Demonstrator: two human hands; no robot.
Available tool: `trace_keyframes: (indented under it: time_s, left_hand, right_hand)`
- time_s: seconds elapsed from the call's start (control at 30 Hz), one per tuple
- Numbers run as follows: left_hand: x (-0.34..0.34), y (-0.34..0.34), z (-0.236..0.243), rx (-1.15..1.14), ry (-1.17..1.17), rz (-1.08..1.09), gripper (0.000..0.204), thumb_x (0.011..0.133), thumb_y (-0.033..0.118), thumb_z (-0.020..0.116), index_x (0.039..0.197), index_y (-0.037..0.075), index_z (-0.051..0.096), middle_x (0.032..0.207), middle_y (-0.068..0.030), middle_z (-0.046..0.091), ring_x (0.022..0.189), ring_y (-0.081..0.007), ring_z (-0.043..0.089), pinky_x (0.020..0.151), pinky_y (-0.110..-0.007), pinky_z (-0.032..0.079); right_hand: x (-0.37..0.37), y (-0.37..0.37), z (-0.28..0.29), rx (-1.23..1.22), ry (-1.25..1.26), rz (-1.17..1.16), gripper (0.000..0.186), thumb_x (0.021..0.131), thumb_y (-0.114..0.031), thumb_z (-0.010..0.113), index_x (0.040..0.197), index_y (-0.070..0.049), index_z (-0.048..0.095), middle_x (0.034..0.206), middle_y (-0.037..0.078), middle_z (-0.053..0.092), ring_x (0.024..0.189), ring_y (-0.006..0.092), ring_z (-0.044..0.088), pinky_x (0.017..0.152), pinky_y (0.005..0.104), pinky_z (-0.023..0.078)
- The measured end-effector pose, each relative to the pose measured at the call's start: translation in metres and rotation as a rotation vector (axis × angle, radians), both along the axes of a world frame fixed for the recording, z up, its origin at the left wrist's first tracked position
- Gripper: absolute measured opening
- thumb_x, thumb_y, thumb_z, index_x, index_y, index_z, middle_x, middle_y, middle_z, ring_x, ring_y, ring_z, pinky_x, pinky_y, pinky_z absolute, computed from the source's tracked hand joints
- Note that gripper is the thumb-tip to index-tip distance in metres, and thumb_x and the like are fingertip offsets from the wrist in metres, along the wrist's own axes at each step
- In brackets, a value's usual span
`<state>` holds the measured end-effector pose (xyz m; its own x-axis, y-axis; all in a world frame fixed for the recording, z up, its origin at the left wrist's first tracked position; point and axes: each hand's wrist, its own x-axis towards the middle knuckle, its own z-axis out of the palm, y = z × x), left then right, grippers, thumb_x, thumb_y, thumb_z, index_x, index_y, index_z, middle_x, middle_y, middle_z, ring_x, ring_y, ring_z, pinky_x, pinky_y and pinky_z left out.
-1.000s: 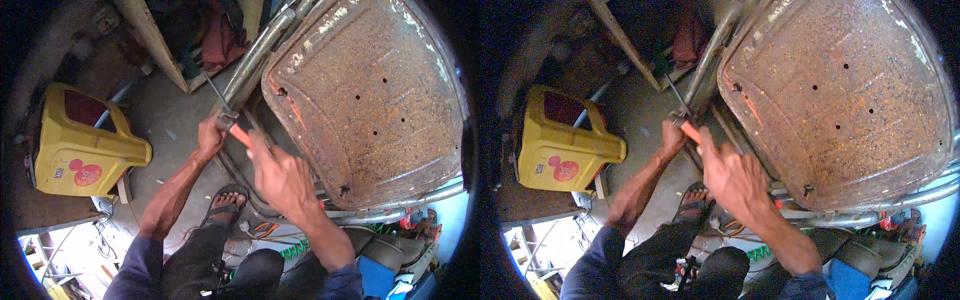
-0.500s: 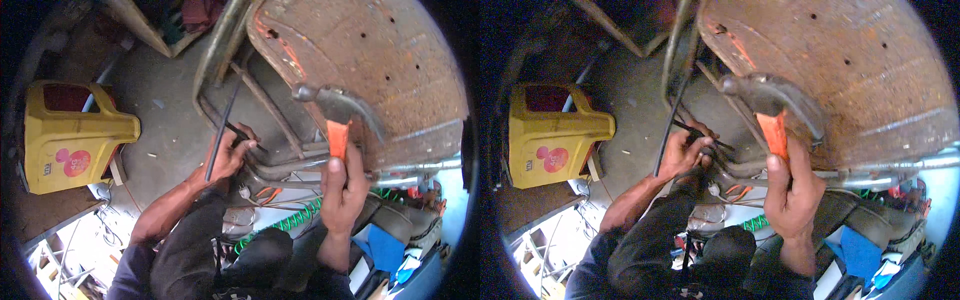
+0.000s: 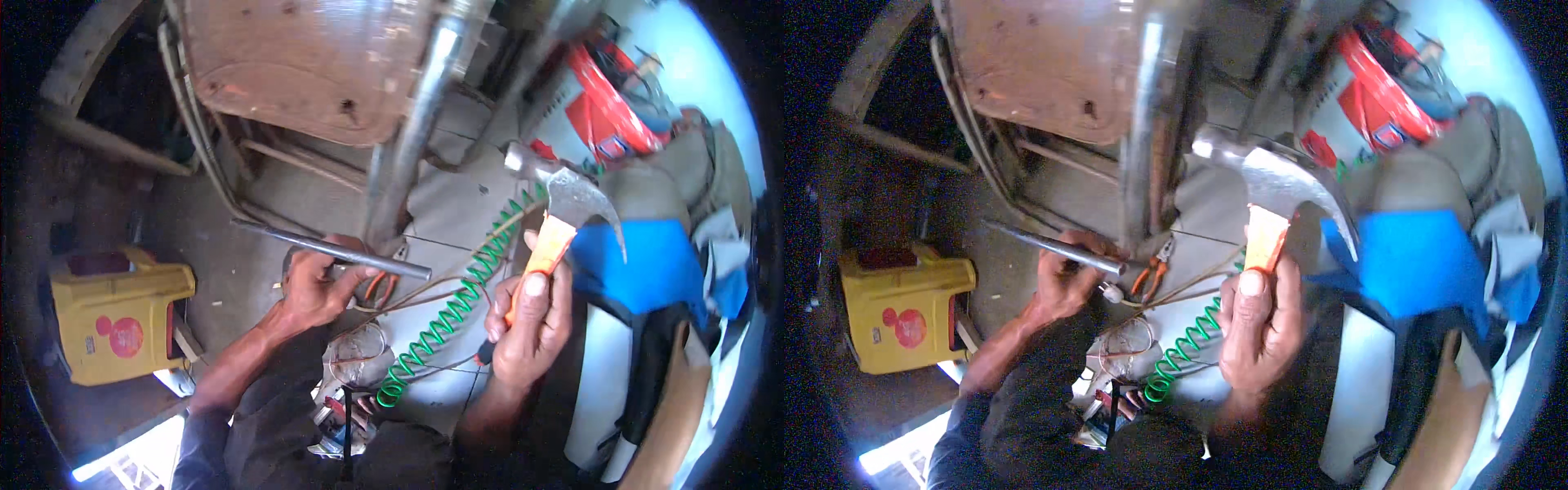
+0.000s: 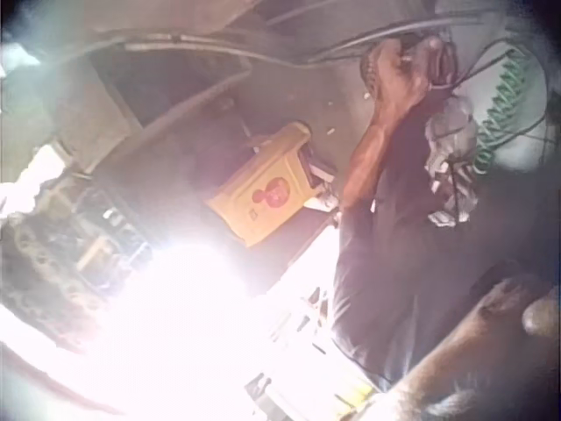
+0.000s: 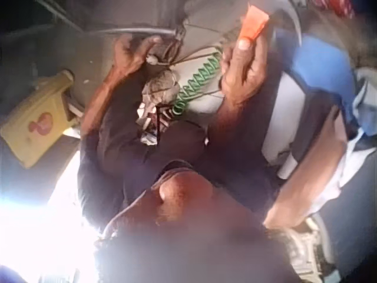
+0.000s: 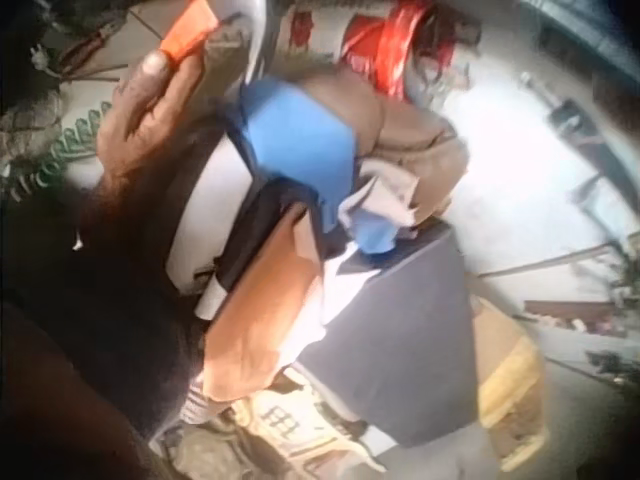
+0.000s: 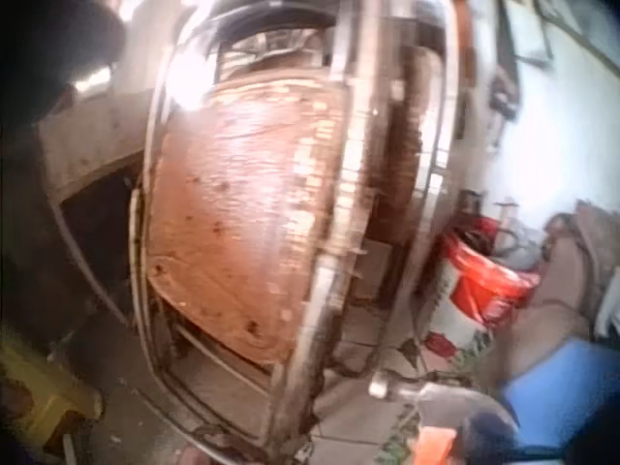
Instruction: The person repairs a metal chair frame by using a hammer and a rod to straighten parts, then applies adhesive to a plastic cap before inserting it into the chair leg.
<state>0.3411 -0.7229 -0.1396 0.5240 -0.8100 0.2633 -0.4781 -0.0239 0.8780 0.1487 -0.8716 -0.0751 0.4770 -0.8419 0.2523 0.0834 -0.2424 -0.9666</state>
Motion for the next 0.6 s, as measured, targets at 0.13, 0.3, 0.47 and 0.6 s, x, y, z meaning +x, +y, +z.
trace_keyframes:
  time_s: [0.13, 0.3, 0.47, 0.6]
  left_hand:
    - [-0.009, -0.042, -0.023, -0.031, -0.199, 0.067, 0.012, 0.088, 0.006, 0.073, 0.098, 0.004, 0.068, 0.087, -0.0118, 0.072, 0.078, -0.0221, 0.072, 0.069, -0.035, 0.056]
    - [-0.023, -0.068, -0.034, 0.252, -0.22, 0.123, 0.011, 0.09, 0.005, 0.07, 0.1, 0.006, 0.068, 0.085, -0.0153, 0.071, 0.078, -0.0243, 0.072, 0.068, -0.036, 0.055]
    - [-0.026, -0.063, -0.045, 0.191, -0.288, 0.138, 0.014, 0.089, 0.003, 0.071, 0.103, 0.005, 0.067, 0.08, -0.015, 0.069, 0.073, -0.018, 0.067, 0.069, -0.033, 0.053]
    - [-0.025, -0.063, -0.062, 0.119, -0.36, 0.121, 0.014, 0.09, 0.0, 0.067, 0.101, 0.006, 0.066, 0.077, -0.0137, 0.067, 0.068, -0.0203, 0.067, 0.063, -0.034, 0.052]
  right_hand:
    - [-0.042, 0.009, -0.025, 0.276, -0.08, -0.11, 0.04, 0.108, -0.025, 0.044, 0.138, 0.002, 0.046, 0.063, -0.002, 0.042, 0.046, 0.0014, 0.033, 0.037, 0.0199, 0.028]
    - [-0.058, 0.005, -0.046, 0.273, -0.063, -0.149, 0.031, 0.107, -0.023, 0.048, 0.13, -0.003, 0.051, 0.066, -0.005, 0.041, 0.05, 0.0007, 0.034, 0.041, 0.018, 0.027]
    - [-0.056, 0.006, -0.045, 0.184, 0.04, -0.132, 0.03, 0.103, -0.02, 0.055, 0.126, 0.0, 0.057, 0.077, 0.005, 0.058, 0.063, 0.0113, 0.052, 0.057, 0.0293, 0.043]
    - [-0.051, 0.013, -0.046, 0.157, 0.103, -0.099, 0.032, 0.103, -0.02, 0.056, 0.129, -0.001, 0.057, 0.081, 0.009, 0.063, 0.065, 0.013, 0.057, 0.06, 0.0296, 0.046]
